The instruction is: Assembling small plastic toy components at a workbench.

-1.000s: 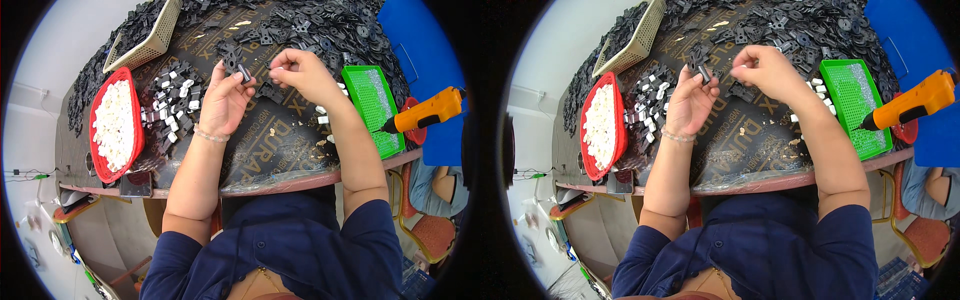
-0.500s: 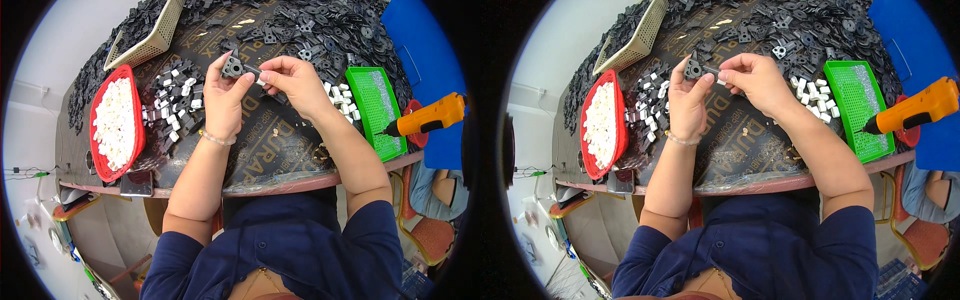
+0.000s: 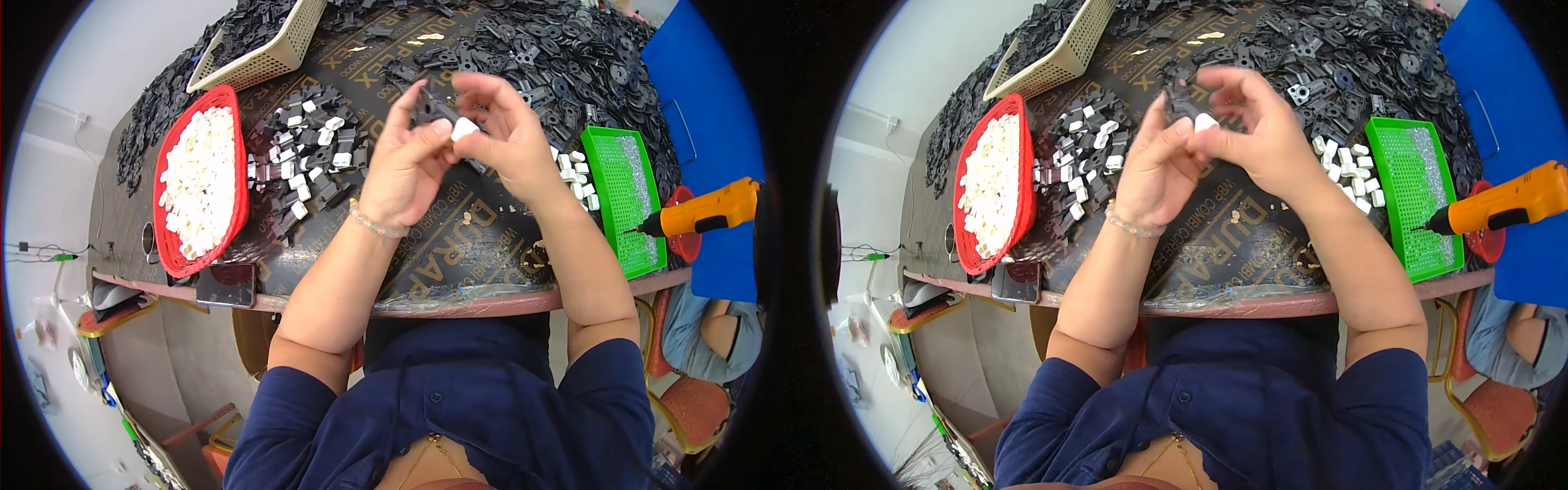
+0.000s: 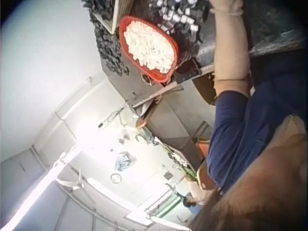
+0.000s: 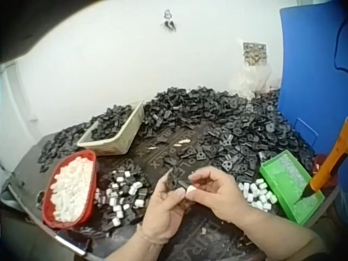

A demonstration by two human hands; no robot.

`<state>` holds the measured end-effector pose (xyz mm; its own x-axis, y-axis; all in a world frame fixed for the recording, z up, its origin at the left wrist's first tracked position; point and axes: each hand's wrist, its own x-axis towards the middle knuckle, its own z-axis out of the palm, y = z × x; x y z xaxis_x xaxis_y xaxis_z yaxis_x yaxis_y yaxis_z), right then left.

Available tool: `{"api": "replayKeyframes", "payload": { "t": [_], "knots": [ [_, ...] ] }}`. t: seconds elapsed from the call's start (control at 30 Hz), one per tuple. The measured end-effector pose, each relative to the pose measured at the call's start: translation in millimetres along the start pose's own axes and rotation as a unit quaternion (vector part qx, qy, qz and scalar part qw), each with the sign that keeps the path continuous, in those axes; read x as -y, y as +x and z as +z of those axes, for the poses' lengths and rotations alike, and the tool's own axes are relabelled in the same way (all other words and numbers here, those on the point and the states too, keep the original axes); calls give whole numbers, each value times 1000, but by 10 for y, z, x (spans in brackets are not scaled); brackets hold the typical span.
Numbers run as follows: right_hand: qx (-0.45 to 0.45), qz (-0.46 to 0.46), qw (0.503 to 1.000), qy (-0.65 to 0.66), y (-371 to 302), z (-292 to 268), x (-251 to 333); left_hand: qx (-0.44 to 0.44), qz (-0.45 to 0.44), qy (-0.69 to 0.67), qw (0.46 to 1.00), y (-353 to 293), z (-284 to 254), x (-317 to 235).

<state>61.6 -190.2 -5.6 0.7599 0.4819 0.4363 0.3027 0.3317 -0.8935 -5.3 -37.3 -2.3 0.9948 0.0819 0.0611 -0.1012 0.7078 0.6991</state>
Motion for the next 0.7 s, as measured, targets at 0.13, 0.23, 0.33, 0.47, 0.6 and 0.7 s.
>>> {"api": "replayKeyframes", "payload": {
  "t": [0.13,0.23,0.33,0.47,0.6,0.7],
  "knots": [
    [125,93,988,-5,97,-59,117,70,-104,-55,991,-5,-31,-11],
    [87,66,992,-60,326,91,113,47,-99,-173,979,33,-71,63],
    [87,40,970,-221,612,426,214,32,-112,-189,975,132,-288,251],
    [221,-9,891,-396,908,1087,-90,-58,-132,-197,970,162,-449,439],
    [270,-2,880,-391,1087,1502,-449,27,-142,-248,958,273,-904,455],
    [194,-56,826,-526,1526,1020,-821,-185,-44,-149,970,350,-656,371]
  ]
}}
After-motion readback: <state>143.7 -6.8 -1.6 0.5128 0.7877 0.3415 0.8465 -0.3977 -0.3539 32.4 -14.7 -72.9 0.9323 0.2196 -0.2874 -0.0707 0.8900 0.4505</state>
